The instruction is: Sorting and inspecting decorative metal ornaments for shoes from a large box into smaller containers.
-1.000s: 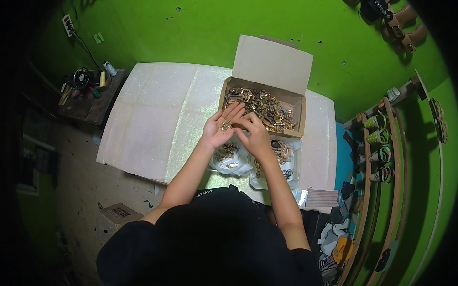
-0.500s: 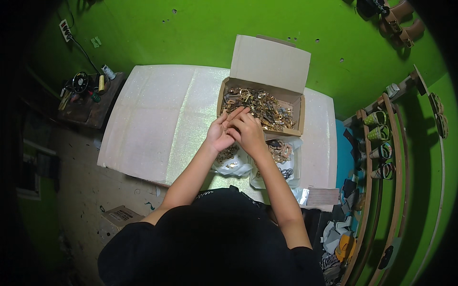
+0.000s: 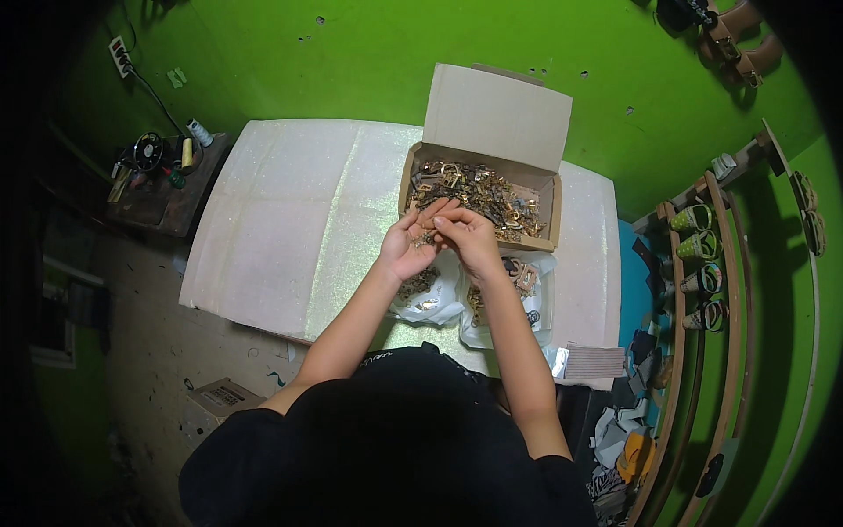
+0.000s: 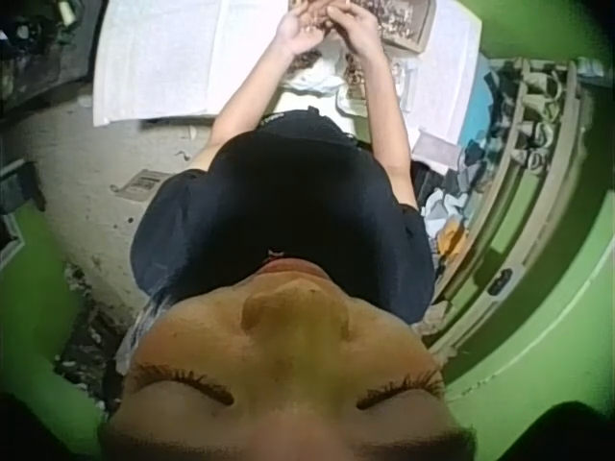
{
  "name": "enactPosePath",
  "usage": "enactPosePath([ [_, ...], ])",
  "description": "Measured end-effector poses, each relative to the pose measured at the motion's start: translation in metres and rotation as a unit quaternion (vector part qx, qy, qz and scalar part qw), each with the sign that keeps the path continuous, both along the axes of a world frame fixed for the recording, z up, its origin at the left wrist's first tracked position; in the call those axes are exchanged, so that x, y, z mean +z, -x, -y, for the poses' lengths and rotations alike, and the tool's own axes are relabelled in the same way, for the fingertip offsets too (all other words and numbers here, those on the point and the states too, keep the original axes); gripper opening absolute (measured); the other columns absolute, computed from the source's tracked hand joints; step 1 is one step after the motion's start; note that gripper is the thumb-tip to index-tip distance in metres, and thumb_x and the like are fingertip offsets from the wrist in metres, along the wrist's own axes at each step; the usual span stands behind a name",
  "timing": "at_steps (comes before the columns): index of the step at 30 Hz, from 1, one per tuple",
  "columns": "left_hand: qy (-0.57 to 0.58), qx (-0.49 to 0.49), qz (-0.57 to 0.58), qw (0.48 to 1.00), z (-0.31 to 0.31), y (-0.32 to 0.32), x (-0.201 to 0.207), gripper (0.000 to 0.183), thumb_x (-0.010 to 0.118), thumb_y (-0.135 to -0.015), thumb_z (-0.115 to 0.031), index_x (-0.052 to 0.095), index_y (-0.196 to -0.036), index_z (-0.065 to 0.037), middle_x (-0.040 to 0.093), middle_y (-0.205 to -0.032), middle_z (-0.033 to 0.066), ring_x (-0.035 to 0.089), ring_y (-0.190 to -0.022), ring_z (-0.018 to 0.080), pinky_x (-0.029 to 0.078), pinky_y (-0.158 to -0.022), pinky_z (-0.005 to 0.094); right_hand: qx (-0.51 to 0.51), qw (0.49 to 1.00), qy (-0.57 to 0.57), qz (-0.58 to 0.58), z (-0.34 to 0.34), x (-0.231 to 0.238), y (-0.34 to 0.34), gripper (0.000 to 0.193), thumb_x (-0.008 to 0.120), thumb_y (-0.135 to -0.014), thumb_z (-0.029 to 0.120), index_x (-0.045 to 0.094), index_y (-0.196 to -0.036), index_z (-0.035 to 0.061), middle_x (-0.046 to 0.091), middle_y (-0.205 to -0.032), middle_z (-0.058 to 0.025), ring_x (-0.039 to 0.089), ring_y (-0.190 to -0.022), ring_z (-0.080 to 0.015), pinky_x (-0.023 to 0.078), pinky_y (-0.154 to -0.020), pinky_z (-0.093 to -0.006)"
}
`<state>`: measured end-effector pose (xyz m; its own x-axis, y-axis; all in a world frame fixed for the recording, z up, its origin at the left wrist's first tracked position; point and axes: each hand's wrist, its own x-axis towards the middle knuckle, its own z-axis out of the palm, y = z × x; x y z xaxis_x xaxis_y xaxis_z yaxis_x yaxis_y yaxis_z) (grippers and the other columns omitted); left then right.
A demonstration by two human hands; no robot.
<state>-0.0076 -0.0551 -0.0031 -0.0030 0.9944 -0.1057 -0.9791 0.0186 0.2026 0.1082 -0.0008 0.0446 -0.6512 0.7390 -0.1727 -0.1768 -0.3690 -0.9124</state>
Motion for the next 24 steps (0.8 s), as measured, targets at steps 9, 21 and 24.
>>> enactPosePath([
  [9,-0.005,0.003,0.050,0.999,-0.003,0.008,-0.004,0.044,0.022,-0.092,-0.026,0.034,-0.126,-0.001,0.034,-0.133,0.0124,0.035,-0.121,0.0228,0.037,-0.090,0.0330,0.028,0.983,0.139,-0.113,0.007,-0.006,-0.019,0.016,0.050,-0.084,0.007,0.054,-0.096,-0.0020,0.060,-0.087,-0.0120,0.058,-0.071,-0.0156,0.049,-0.067,-0.0259],
  [21,-0.019,0.029,0.105,0.994,-0.004,0.026,-0.015,0.043,0.021,-0.092,-0.025,0.038,-0.123,0.000,0.039,-0.129,0.0139,0.035,-0.122,0.0244,0.031,-0.099,0.0366,0.003,0.991,0.135,0.020,0.021,-0.039,-0.025,0.033,0.032,-0.089,0.009,0.043,-0.114,-0.0087,0.052,-0.111,-0.0192,0.054,-0.099,-0.0232,0.044,-0.081,-0.0298],
  [24,-0.020,0.032,0.097,0.995,-0.004,0.027,-0.014,0.043,0.021,-0.092,-0.025,0.038,-0.123,0.000,0.039,-0.129,0.0138,0.035,-0.121,0.0244,0.031,-0.099,0.0366,0.016,0.991,0.110,0.070,0.023,-0.040,-0.026,0.034,0.033,-0.090,0.014,0.044,-0.116,-0.0049,0.051,-0.114,-0.0154,0.052,-0.100,-0.0217,0.042,-0.084,-0.0314],
])
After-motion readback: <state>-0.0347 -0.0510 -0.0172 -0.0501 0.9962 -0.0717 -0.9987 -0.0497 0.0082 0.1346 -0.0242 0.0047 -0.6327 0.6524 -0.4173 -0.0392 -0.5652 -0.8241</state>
